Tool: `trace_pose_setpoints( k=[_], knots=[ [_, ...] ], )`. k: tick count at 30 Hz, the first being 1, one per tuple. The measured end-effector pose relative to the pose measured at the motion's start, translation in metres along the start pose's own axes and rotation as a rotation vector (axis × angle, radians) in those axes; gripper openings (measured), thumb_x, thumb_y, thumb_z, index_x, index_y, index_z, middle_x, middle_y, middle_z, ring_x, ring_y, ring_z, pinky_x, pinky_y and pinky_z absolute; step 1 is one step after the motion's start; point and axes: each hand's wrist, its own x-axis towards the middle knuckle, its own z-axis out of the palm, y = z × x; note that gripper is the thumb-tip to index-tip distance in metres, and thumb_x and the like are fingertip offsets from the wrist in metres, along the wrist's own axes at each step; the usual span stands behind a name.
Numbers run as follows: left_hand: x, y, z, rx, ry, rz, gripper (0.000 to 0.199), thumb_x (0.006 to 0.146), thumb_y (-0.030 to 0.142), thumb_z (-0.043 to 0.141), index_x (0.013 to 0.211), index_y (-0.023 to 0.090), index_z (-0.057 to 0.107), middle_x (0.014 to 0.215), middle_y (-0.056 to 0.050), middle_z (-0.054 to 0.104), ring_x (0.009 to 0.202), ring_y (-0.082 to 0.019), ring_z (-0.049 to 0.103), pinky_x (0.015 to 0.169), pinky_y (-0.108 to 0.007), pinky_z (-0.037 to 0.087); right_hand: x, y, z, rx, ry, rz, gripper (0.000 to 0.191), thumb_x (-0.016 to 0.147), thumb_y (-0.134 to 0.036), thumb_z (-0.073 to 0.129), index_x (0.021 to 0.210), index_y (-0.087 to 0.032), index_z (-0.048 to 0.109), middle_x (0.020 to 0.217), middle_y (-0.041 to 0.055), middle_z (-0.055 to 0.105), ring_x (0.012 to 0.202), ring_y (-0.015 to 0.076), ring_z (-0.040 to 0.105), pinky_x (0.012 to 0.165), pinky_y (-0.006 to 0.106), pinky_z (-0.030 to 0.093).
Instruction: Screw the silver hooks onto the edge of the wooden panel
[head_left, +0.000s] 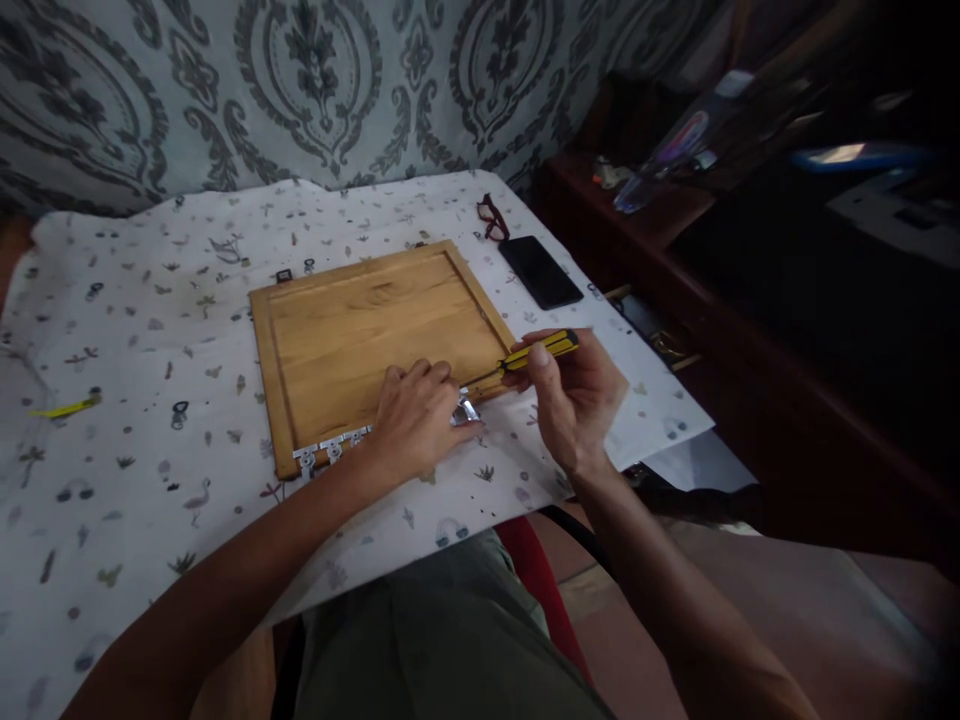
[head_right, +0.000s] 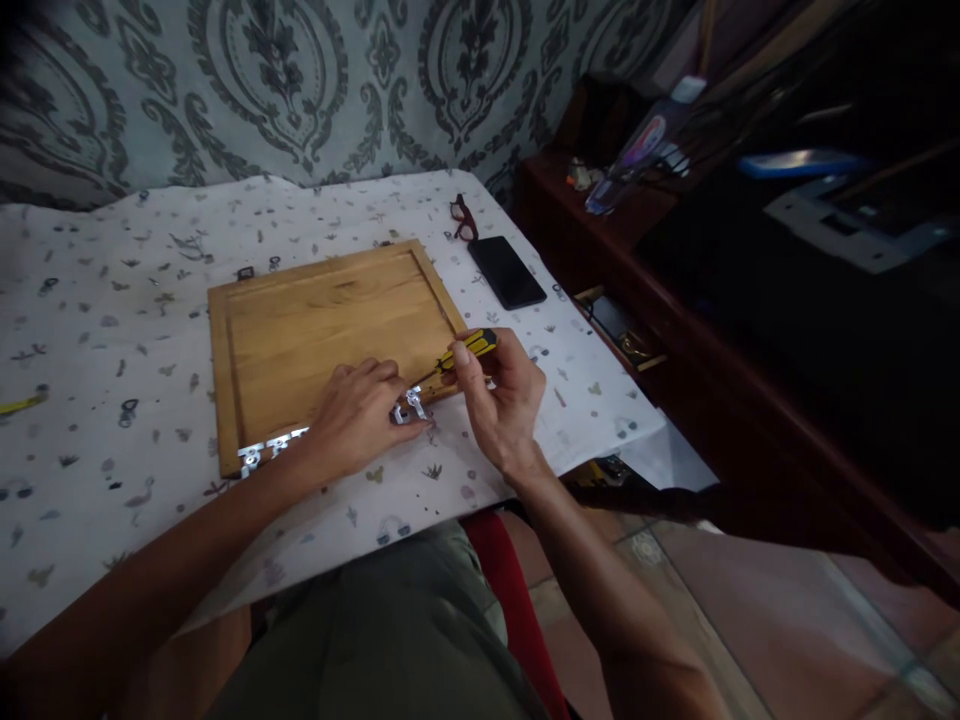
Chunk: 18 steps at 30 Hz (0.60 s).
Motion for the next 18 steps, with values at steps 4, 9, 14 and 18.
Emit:
trace_pose_setpoints(
  k=[4,9,14,18],
  knots=[
    [0.000,0.001,-0.002,-0.018,-0.015,-0.012,0.044,0.090,0.054,0.066,0.104,0.013,0.074,0.114,-0.012,0.069,0.116,-0.034,0.060,0.094,-0.051,0.047,-0.002,0.004,-0.002,-0.062,-0.058,-0.067,0.021,0.098,-0.043,0.062,0.098,-0.022,0.064,0.081,-0.0004,0.068,0.060,0.0122,0.069,0.054,0.025,0.054],
    [-0.001,0.003,-0.005,-0.041,-0.028,-0.028,0.042,0.090,0.052,0.067,0.105,0.014,0.074,0.115,-0.012,0.069,0.118,-0.034,0.060,0.097,-0.051,0.047,-0.001,0.003,-0.003,-0.108,-0.081,-0.099,0.020,0.097,-0.042,0.062,0.097,-0.022,0.065,0.078,-0.0001,0.069,0.062,0.0134,0.070,0.056,0.025,0.055],
    [-0.001,0.003,-0.004,-0.064,-0.014,-0.031,0.041,0.089,0.052,0.069,0.104,0.014,0.074,0.115,-0.011,0.070,0.116,-0.033,0.061,0.096,-0.052,0.047,0.002,0.007,0.006,0.009,-0.020,0.043,0.027,0.096,-0.047,0.063,0.100,-0.021,0.066,0.084,0.0022,0.071,0.062,0.0143,0.071,0.057,0.026,0.056],
    [-0.001,0.004,-0.002,-0.075,0.011,-0.052,0.040,0.087,0.051,0.070,0.106,0.016,0.073,0.117,-0.010,0.069,0.117,-0.032,0.061,0.098,-0.052,0.047,0.001,0.012,0.008,0.044,-0.035,0.049,0.031,0.096,-0.051,0.060,0.101,-0.021,0.066,0.086,0.0032,0.071,0.064,0.0145,0.071,0.058,0.026,0.057]
  ],
)
